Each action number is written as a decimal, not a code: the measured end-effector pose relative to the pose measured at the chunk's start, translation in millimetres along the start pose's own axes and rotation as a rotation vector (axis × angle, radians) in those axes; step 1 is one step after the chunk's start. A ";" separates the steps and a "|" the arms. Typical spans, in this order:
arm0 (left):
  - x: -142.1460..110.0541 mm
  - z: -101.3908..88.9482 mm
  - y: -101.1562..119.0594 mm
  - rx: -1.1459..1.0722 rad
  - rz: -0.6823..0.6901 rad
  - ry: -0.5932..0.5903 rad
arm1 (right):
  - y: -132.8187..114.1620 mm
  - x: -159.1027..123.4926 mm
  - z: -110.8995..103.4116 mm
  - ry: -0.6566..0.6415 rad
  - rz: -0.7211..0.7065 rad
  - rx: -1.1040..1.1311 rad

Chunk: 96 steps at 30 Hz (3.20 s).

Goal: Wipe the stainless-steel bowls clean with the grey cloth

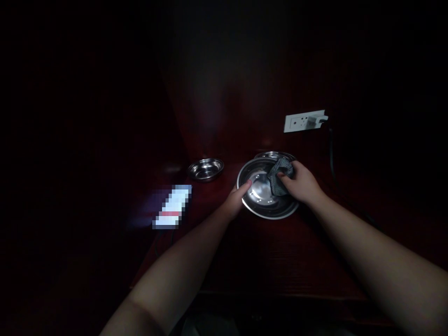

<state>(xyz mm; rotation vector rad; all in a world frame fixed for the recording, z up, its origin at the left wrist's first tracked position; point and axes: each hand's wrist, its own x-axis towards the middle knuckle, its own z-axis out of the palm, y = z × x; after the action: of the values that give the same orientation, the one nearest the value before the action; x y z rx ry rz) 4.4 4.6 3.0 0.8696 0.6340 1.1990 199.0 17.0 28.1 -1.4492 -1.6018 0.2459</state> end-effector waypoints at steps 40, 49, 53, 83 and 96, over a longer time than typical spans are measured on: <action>0.0 1.5 -6.2 0.005 0.022 -0.020 | 4.3 1.8 0.5 -0.008 0.076 -0.077; 1.9 -0.4 -8.1 0.015 0.080 -0.050 | 5.7 2.4 0.8 -0.011 0.099 -0.076; 1.9 -0.5 -7.1 0.026 0.121 -0.039 | 8.7 3.9 2.2 -0.008 0.130 -0.059; 7.1 -5.7 -6.8 -0.017 0.102 0.033 | 8.7 -0.9 9.0 -0.047 0.084 0.026; 2.9 -1.8 -1.0 -0.025 0.067 0.029 | 4.4 -0.9 2.9 -0.099 0.093 -0.012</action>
<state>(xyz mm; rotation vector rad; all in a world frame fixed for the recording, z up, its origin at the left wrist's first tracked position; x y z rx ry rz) 4.2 7.6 1.2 0.8594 0.6162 1.2796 199.7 18.7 23.1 -1.5438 -1.6184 0.3675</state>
